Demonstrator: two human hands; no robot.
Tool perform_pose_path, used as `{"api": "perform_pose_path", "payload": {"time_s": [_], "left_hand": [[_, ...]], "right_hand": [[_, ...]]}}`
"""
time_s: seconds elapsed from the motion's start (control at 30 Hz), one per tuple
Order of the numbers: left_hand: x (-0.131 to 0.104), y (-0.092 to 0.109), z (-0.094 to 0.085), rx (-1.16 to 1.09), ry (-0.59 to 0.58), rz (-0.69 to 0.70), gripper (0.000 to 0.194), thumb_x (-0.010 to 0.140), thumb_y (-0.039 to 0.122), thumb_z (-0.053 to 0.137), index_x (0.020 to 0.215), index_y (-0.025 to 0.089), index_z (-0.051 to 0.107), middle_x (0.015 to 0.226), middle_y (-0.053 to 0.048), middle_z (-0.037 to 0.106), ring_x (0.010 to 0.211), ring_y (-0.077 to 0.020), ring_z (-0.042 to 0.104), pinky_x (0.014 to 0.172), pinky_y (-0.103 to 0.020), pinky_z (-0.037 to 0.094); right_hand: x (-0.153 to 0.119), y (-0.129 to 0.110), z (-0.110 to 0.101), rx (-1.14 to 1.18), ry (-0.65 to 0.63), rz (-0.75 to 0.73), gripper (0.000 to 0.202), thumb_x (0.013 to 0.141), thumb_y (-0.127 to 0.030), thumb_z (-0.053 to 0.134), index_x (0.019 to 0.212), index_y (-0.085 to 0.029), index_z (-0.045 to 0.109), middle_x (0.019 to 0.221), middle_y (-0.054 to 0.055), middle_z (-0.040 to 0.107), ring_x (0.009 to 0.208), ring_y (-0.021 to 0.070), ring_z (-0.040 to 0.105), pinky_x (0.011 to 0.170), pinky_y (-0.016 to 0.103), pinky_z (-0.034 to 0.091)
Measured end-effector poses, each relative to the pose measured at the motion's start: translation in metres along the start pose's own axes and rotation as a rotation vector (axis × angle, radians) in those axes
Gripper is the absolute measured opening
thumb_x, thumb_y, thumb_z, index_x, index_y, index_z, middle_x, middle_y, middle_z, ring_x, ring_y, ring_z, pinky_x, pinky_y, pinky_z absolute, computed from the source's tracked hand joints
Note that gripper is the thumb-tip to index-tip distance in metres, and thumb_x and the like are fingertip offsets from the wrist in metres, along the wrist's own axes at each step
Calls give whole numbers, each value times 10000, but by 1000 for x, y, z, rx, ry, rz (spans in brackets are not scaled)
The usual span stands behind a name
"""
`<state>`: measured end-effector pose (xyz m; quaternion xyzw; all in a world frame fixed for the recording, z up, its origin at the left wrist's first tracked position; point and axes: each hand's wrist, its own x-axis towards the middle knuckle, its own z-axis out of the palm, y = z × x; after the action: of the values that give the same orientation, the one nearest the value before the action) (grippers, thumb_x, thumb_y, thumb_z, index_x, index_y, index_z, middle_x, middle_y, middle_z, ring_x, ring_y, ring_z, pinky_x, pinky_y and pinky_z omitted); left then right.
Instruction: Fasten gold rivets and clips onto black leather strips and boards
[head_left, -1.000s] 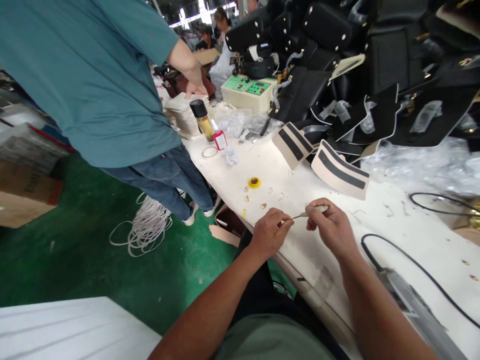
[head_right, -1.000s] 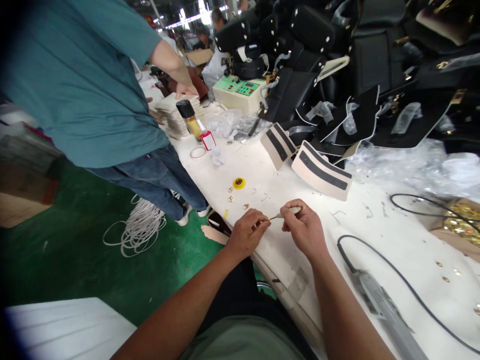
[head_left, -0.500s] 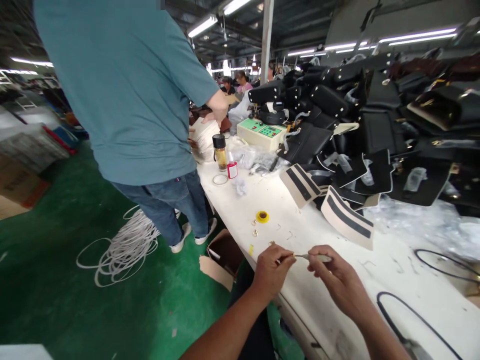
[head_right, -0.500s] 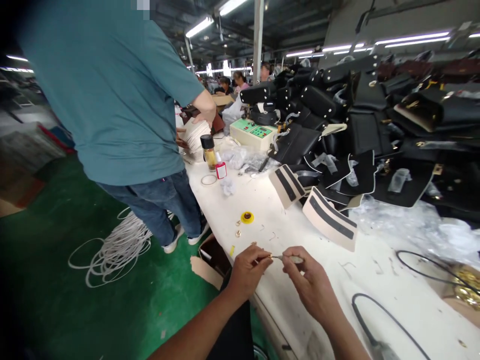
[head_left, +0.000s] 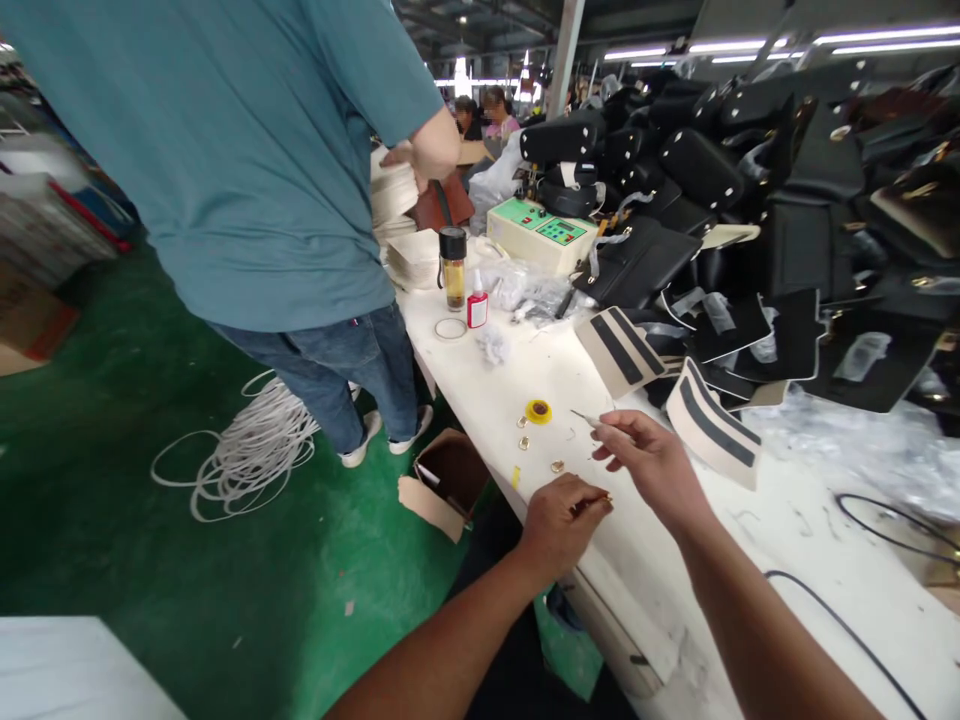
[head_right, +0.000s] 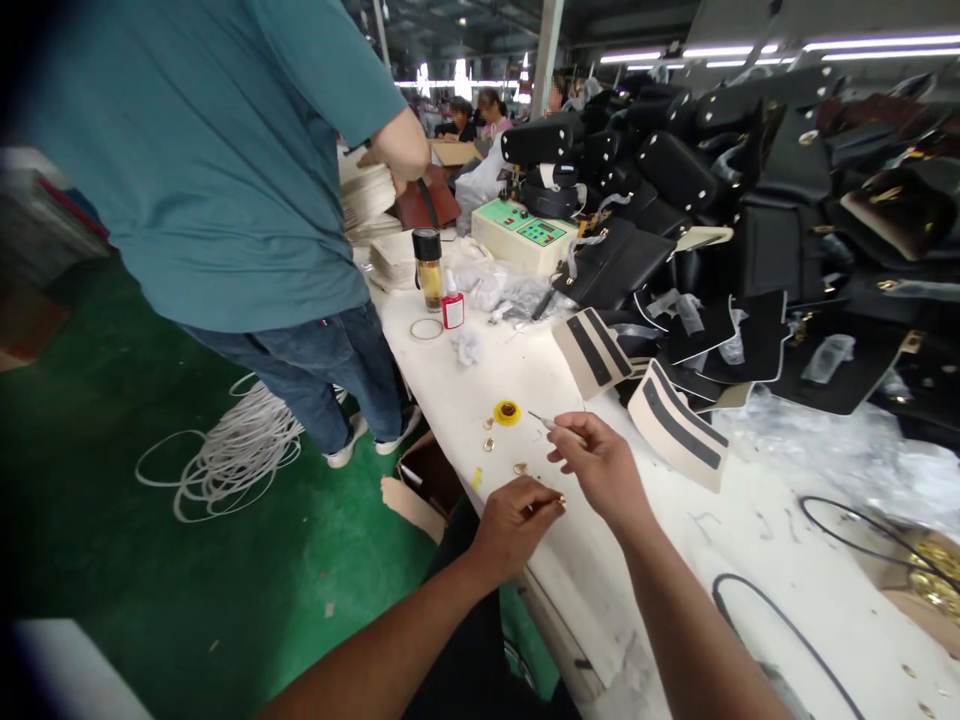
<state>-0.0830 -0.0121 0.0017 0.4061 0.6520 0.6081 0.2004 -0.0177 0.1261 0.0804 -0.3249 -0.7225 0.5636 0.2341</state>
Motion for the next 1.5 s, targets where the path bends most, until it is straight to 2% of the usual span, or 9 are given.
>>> {"api": "perform_pose_path", "payload": {"time_s": [0.1, 0.3, 0.4, 0.53, 0.83, 0.97, 1.17, 1.33, 1.5], "left_hand": [[-2, 0, -1, 2, -25, 27, 97, 879, 193, 707, 886, 211, 803, 848, -24, 750, 799, -156, 679, 781, -271, 540], [-3, 1, -2, -1, -15, 57, 81, 873, 200, 721, 885, 191, 800, 813, -28, 742, 742, -146, 654, 743, -257, 531], [-3, 1, -2, -21, -20, 66, 79, 870, 200, 724, 888, 187, 800, 811, -30, 739, 732, -145, 649, 731, -255, 528], [-3, 4, -3, -37, -17, 62, 73, 865, 197, 730, 883, 182, 799, 803, -29, 734, 728, -144, 644, 724, -253, 522], [-2, 2, -3, -26, -27, 29, 78, 873, 215, 730, 907, 191, 796, 844, -30, 760, 731, -146, 654, 734, -258, 533], [-2, 3, -4, -44, -9, -7, 92, 868, 205, 736, 934, 201, 800, 869, -25, 774, 751, -145, 670, 754, -260, 538], [0, 6, -5, -103, 30, -97, 107, 872, 249, 737, 949, 202, 796, 858, -19, 762, 750, -136, 673, 716, -245, 540], [3, 7, -5, -86, 35, -116, 128, 869, 280, 735, 960, 209, 791, 891, -12, 770, 709, -121, 656, 694, -245, 546], [3, 7, -5, -45, 27, -83, 134, 866, 290, 738, 962, 214, 791, 903, -6, 770, 717, -118, 651, 681, -244, 547]], "right_hand": [[29, 15, 20, -161, -81, -36, 338, 848, -470, 705, 1067, -213, 688, 846, 28, 752, 717, 204, 727, 596, 284, 525], [64, 38, 39, -524, -34, -177, 230, 847, -369, 647, 1025, -257, 740, 900, 24, 795, 829, 223, 743, 743, 324, 544], [69, 41, 42, -570, -44, -190, 208, 843, -351, 649, 1008, -277, 750, 936, 15, 797, 853, 230, 733, 791, 344, 527], [69, 42, 44, -595, -58, -192, 190, 846, -362, 654, 979, -277, 759, 857, 5, 784, 792, 222, 718, 750, 334, 510], [63, 34, 38, -497, -45, -139, 208, 840, -382, 672, 963, -238, 757, 835, 24, 777, 776, 219, 728, 701, 318, 529], [41, 18, 25, -173, 29, 8, 297, 810, -438, 748, 993, -203, 737, 738, 15, 730, 653, 191, 697, 626, 298, 527], [-34, 19, -13, 176, 123, 28, 310, 806, -417, 806, 1001, -196, 711, 625, -20, 635, 560, 140, 562, 589, 278, 452], [-82, 27, -23, 173, 237, 71, 291, 844, -428, 782, 1011, -207, 689, 589, -28, 603, 545, 141, 518, 562, 277, 396], [-88, 21, -20, 68, 253, 91, 299, 847, -444, 770, 1004, -199, 701, 601, -25, 617, 556, 139, 537, 567, 270, 418]]}}
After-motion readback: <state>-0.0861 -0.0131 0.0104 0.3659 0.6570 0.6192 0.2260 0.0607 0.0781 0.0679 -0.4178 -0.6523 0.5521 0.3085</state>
